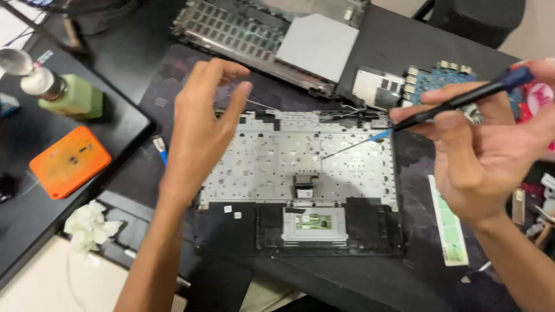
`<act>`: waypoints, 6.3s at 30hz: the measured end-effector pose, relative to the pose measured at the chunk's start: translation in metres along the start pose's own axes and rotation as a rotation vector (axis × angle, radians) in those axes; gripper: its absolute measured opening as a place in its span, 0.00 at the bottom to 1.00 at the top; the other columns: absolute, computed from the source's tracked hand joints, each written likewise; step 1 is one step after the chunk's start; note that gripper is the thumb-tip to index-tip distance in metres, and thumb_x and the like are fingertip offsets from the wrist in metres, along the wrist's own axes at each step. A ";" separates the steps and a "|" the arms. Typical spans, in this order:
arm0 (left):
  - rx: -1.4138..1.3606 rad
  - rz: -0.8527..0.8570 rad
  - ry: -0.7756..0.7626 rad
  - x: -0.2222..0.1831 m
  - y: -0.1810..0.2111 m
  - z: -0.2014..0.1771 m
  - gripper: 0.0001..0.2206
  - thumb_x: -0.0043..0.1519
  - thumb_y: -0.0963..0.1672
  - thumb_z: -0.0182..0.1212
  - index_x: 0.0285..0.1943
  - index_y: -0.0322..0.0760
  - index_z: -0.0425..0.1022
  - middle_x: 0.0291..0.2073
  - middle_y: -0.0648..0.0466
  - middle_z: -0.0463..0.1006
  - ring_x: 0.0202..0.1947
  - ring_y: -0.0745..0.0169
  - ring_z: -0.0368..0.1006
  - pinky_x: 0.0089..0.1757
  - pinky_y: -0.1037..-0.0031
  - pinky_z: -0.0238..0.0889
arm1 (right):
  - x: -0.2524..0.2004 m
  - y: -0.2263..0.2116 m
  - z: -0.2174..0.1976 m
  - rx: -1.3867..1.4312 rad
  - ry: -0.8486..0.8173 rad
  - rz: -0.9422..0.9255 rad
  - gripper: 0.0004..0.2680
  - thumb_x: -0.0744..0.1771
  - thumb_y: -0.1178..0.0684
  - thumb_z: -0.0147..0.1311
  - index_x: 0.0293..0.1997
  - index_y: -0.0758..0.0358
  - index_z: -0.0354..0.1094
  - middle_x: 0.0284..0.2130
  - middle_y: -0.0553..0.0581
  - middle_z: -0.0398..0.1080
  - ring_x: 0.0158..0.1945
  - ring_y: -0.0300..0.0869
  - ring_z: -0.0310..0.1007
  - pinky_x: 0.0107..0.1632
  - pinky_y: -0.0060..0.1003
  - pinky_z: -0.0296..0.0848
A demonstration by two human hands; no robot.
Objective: The person assembles a laptop by placing the optical drive into the chassis, securing it with screws, and installing the motherboard. They use a screwdriver and a precision tool to manipulate small components and wires.
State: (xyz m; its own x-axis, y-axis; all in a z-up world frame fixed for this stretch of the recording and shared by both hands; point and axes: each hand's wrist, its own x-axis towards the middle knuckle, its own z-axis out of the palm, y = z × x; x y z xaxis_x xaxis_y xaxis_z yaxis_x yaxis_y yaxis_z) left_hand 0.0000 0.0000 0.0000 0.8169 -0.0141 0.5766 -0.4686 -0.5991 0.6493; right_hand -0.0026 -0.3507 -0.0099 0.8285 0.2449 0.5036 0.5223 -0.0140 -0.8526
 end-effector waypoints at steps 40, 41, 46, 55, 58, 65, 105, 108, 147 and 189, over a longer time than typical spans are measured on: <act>0.109 -0.762 -0.584 -0.011 -0.130 -0.055 0.16 0.60 0.48 0.66 0.30 0.27 0.78 0.20 0.46 0.79 0.18 0.58 0.76 0.25 0.65 0.67 | 0.136 0.059 0.229 0.015 -0.421 -0.288 0.19 0.73 0.66 0.57 0.65 0.60 0.43 0.51 0.61 0.62 0.48 0.42 0.69 0.52 0.34 0.76; 0.102 -0.768 -0.561 -0.011 -0.130 -0.055 0.16 0.60 0.48 0.66 0.30 0.26 0.78 0.20 0.46 0.79 0.18 0.58 0.76 0.24 0.65 0.68 | 0.137 0.052 0.232 0.003 -0.394 -0.301 0.19 0.72 0.65 0.58 0.63 0.62 0.45 0.54 0.60 0.60 0.50 0.43 0.68 0.55 0.34 0.75; 0.100 -0.784 -0.597 -0.010 -0.129 -0.056 0.16 0.61 0.48 0.66 0.31 0.27 0.78 0.20 0.45 0.79 0.18 0.57 0.76 0.25 0.65 0.67 | 0.139 0.043 0.238 0.039 -0.370 -0.311 0.15 0.74 0.64 0.59 0.61 0.65 0.50 0.55 0.56 0.58 0.54 0.40 0.67 0.62 0.32 0.75; 0.096 -0.767 -0.572 -0.010 -0.132 -0.055 0.18 0.61 0.49 0.65 0.31 0.25 0.77 0.20 0.45 0.78 0.18 0.57 0.75 0.24 0.64 0.67 | 0.146 0.019 0.245 0.017 -0.342 -0.281 0.14 0.71 0.60 0.59 0.57 0.65 0.53 0.47 0.58 0.63 0.49 0.38 0.72 0.57 0.32 0.81; 0.062 -0.773 -0.596 -0.011 -0.133 -0.055 0.17 0.61 0.48 0.66 0.30 0.25 0.78 0.20 0.46 0.78 0.18 0.57 0.75 0.23 0.65 0.67 | 0.145 0.017 0.246 0.045 -0.352 -0.266 0.13 0.71 0.61 0.57 0.56 0.66 0.53 0.46 0.58 0.65 0.49 0.39 0.73 0.56 0.32 0.80; 0.055 -0.774 -0.592 -0.012 -0.135 -0.053 0.18 0.62 0.48 0.65 0.27 0.26 0.76 0.19 0.47 0.77 0.17 0.58 0.74 0.23 0.65 0.66 | 0.136 0.021 0.243 0.046 -0.369 -0.219 0.11 0.72 0.65 0.56 0.56 0.67 0.54 0.50 0.58 0.65 0.50 0.38 0.71 0.56 0.32 0.78; 0.487 -0.326 -0.234 -0.013 -0.112 -0.038 0.12 0.60 0.42 0.65 0.48 0.27 0.73 0.42 0.33 0.78 0.45 0.29 0.74 0.44 0.47 0.66 | 0.157 0.077 0.249 -0.361 -0.513 -0.222 0.07 0.70 0.59 0.57 0.52 0.66 0.69 0.44 0.60 0.76 0.44 0.47 0.79 0.47 0.39 0.76; 0.576 -0.163 -0.195 -0.017 -0.111 -0.033 0.14 0.56 0.37 0.65 0.50 0.29 0.70 0.42 0.33 0.75 0.44 0.29 0.73 0.42 0.48 0.66 | 0.116 0.050 0.187 -0.510 -0.399 -0.246 0.07 0.71 0.57 0.57 0.53 0.66 0.70 0.44 0.60 0.74 0.47 0.51 0.76 0.48 0.42 0.74; 0.715 -0.230 -0.314 -0.007 -0.090 -0.033 0.16 0.62 0.44 0.64 0.58 0.33 0.81 0.46 0.41 0.80 0.43 0.38 0.76 0.44 0.54 0.68 | 0.066 0.112 0.016 -0.823 -0.258 0.040 0.09 0.70 0.49 0.58 0.51 0.62 0.74 0.41 0.58 0.70 0.40 0.48 0.74 0.48 0.45 0.69; -0.725 -0.626 -0.778 -0.023 0.021 0.070 0.14 0.64 0.45 0.58 0.54 0.33 0.80 0.23 0.62 0.71 0.22 0.78 0.67 0.24 0.81 0.65 | -0.012 -0.005 0.049 -0.443 -0.089 0.057 0.14 0.71 0.63 0.48 0.65 0.64 0.67 0.54 0.60 0.69 0.49 0.40 0.76 0.52 0.32 0.76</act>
State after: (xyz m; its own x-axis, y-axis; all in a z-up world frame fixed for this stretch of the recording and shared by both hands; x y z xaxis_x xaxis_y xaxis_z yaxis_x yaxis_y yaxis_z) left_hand -0.0054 -0.0681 -0.0341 0.8339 -0.5061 -0.2203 0.1998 -0.0954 0.9752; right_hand -0.0254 -0.3065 -0.0182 0.8477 0.3142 0.4273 0.5288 -0.4385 -0.7267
